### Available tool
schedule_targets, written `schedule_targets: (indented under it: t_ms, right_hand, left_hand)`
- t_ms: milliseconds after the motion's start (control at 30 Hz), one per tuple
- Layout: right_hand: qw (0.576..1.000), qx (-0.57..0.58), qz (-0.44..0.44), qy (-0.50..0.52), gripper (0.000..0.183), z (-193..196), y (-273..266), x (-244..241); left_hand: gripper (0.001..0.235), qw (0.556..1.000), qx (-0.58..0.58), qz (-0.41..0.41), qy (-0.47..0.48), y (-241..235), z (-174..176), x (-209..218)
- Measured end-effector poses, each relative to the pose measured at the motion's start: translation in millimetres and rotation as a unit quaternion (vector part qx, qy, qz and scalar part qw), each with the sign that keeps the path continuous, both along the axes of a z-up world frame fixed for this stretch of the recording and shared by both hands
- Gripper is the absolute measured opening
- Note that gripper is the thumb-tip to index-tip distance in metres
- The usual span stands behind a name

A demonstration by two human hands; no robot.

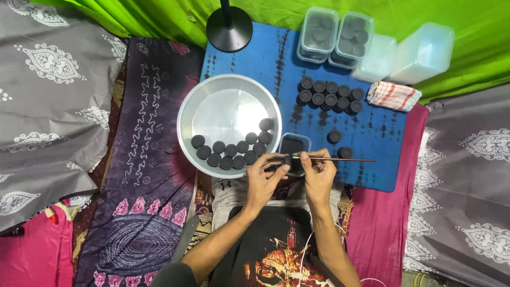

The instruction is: The person sits on the floor and uses a paintbrush to apply black paint to small, round, dark discs. They repeatedly dip the brush into a small container of paint and coat the discs, placing the finished ones into a white bowl.

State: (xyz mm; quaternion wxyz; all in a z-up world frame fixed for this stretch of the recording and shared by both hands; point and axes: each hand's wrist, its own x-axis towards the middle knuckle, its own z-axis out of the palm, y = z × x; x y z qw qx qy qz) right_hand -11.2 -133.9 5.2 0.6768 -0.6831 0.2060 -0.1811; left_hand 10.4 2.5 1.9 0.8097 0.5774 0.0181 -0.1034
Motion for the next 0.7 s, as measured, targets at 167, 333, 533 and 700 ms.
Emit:
schedule_targets:
  t_ms: [167,333,533,700]
  right_hand:
    - [1.000,0.000,0.017,-0.013,0.021,16,7,6]
    - [1.000,0.011,0.017,-0.018,0.021,15,11,6]
    - [0.999,0.000,0.000,-0.034,0.022,12,10,10]
    - [0.999,-0.030,-0.006,-0.025,0.021,19,11,8]
  left_hand:
    - [0.027,1.000,0.007,0.001,0.003,-1,-4,1]
    - [0.027,1.000,0.017,0.000,0.016,-1,0,0]
    - [0.025,1.000,0.012,0.008,0.012,-4,2,5]
    - [0.025,1.000,0.024,0.011,0.011,-3,3,1]
